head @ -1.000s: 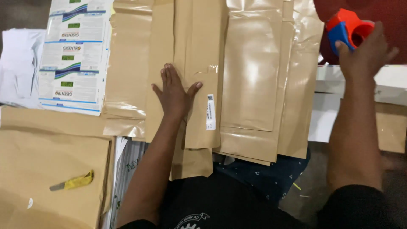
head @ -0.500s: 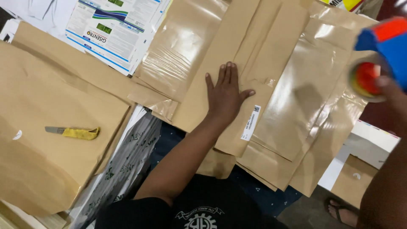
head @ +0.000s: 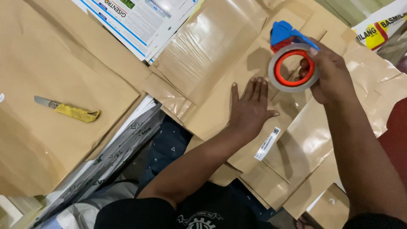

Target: The person packages a stack of yellow paper by placing it into a brown paper envelope, folding the envelope around the stack, and securing the package with tape from a dispenser.

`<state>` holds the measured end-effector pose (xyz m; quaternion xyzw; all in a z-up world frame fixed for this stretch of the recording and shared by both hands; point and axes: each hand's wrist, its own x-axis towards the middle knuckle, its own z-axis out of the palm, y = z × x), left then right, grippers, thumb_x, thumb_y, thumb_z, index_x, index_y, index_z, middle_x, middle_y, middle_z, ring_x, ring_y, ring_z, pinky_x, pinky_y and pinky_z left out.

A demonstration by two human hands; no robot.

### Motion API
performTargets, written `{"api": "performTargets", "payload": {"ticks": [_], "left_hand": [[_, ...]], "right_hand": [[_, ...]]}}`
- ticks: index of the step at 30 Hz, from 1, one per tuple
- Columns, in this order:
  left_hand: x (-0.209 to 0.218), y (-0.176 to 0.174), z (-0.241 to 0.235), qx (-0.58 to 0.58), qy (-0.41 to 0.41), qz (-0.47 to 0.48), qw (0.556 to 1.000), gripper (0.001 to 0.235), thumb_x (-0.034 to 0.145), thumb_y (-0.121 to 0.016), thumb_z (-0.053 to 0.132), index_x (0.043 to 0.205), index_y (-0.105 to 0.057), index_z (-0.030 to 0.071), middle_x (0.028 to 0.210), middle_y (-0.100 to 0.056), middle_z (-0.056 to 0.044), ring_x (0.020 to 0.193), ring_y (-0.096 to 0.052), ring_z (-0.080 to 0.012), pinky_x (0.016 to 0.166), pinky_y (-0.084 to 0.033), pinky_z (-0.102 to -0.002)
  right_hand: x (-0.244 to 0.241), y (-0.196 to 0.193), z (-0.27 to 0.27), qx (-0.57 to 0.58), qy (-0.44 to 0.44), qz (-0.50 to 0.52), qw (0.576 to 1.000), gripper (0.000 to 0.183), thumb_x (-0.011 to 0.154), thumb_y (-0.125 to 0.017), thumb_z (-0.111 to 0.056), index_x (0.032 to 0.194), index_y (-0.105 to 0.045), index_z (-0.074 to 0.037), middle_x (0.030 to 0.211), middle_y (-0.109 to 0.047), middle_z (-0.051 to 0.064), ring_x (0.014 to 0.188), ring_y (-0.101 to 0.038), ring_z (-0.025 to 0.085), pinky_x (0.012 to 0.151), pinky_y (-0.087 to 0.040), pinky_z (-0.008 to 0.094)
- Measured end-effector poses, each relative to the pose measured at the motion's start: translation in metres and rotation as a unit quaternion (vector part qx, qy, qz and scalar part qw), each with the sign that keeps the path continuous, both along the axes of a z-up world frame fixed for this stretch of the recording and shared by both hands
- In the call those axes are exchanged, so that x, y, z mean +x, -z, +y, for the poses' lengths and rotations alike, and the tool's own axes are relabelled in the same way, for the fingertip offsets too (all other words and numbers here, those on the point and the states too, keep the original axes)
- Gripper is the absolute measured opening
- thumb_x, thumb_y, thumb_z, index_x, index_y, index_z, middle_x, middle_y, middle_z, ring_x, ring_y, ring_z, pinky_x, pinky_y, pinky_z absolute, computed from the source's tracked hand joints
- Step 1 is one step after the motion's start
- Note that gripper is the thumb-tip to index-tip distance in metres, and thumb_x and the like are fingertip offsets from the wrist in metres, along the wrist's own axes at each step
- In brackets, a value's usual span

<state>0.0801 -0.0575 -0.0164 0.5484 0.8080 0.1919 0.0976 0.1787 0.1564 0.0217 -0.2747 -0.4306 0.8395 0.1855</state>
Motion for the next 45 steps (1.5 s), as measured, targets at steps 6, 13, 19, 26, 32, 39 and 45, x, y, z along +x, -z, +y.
{"api": "performTargets", "payload": {"ticks": [6, 13, 19, 26, 32, 39, 45], "left_hand": [[0.002, -0.004, -0.002, 0.007, 0.002, -0.003, 1.000, 0.097, 0.088, -0.060, 0.062, 0.154, -0.034, -0.004, 0.161, -0.038, -0.019, 0.153, -0.029, -0.0306, 0.118, -0.015, -0.073], [0.003, -0.002, -0.004, 0.028, 0.003, 0.013, 1.000, 0.093, 0.089, -0.061, 0.061, 0.152, -0.038, -0.004, 0.159, -0.045, -0.020, 0.151, -0.036, -0.0302, 0.117, -0.018, -0.073], [-0.005, -0.002, 0.001, 0.032, -0.014, 0.032, 0.999, 0.094, 0.087, -0.062, 0.061, 0.151, -0.040, -0.003, 0.157, -0.046, -0.019, 0.150, -0.038, -0.0298, 0.116, -0.019, -0.074], [0.004, 0.004, 0.000, 0.028, 0.004, 0.043, 0.999, 0.096, 0.087, -0.061, 0.063, 0.151, -0.039, -0.005, 0.157, -0.045, -0.019, 0.150, -0.038, -0.0313, 0.115, -0.018, -0.076], [0.004, 0.010, 0.002, 0.026, 0.004, 0.036, 0.999, 0.095, 0.089, -0.059, 0.063, 0.151, -0.036, -0.004, 0.158, -0.044, -0.018, 0.150, -0.035, -0.0295, 0.116, -0.017, -0.076], [-0.002, -0.024, 0.004, -0.030, 0.019, 0.006, 0.999, 0.098, 0.089, -0.064, 0.062, 0.153, -0.031, -0.005, 0.160, -0.038, -0.020, 0.152, -0.029, -0.0313, 0.113, -0.015, -0.078], [-0.039, -0.050, 0.036, -0.109, 0.190, 0.084, 0.972, 0.110, 0.085, -0.073, 0.062, 0.161, -0.026, -0.002, 0.166, -0.029, -0.019, 0.154, -0.023, -0.0354, 0.126, -0.011, -0.066]], "right_hand": [[-0.046, -0.074, -0.025, 0.596, -0.116, -0.155, 0.779, 0.056, 0.095, -0.073, -0.036, 0.142, -0.061, -0.007, 0.119, -0.068, 0.009, 0.104, -0.065, 0.023, 0.088, -0.053, 0.036], [-0.069, -0.084, -0.023, 0.728, -0.315, -0.331, 0.511, 0.063, 0.086, -0.077, -0.050, 0.144, -0.068, -0.026, 0.093, -0.067, 0.021, 0.081, -0.068, 0.039, 0.074, -0.054, 0.048], [-0.079, -0.092, -0.027, 0.729, -0.350, -0.400, 0.431, 0.067, 0.087, -0.073, -0.052, 0.149, -0.063, -0.031, 0.092, -0.069, 0.019, 0.085, -0.072, 0.036, 0.077, -0.057, 0.046], [-0.013, -0.107, -0.013, 0.740, -0.362, -0.416, 0.386, 0.065, 0.086, -0.073, -0.055, 0.145, -0.066, -0.029, 0.089, -0.070, 0.016, 0.078, -0.073, 0.033, 0.071, -0.058, 0.043], [0.046, -0.103, -0.005, 0.750, -0.363, -0.446, 0.327, 0.079, 0.084, -0.071, -0.061, 0.153, -0.059, -0.025, 0.085, -0.068, 0.014, 0.068, -0.073, 0.023, 0.065, -0.059, 0.034], [0.043, -0.090, -0.011, 0.706, -0.392, -0.498, 0.315, 0.077, 0.085, -0.070, -0.064, 0.155, -0.055, -0.036, 0.087, -0.066, 0.011, 0.072, -0.072, 0.024, 0.068, -0.058, 0.036], [0.040, -0.096, -0.013, 0.693, -0.379, -0.487, 0.373, 0.074, 0.085, -0.070, -0.062, 0.154, -0.057, -0.035, 0.088, -0.066, 0.012, 0.077, -0.073, 0.028, 0.071, -0.057, 0.039]]}}
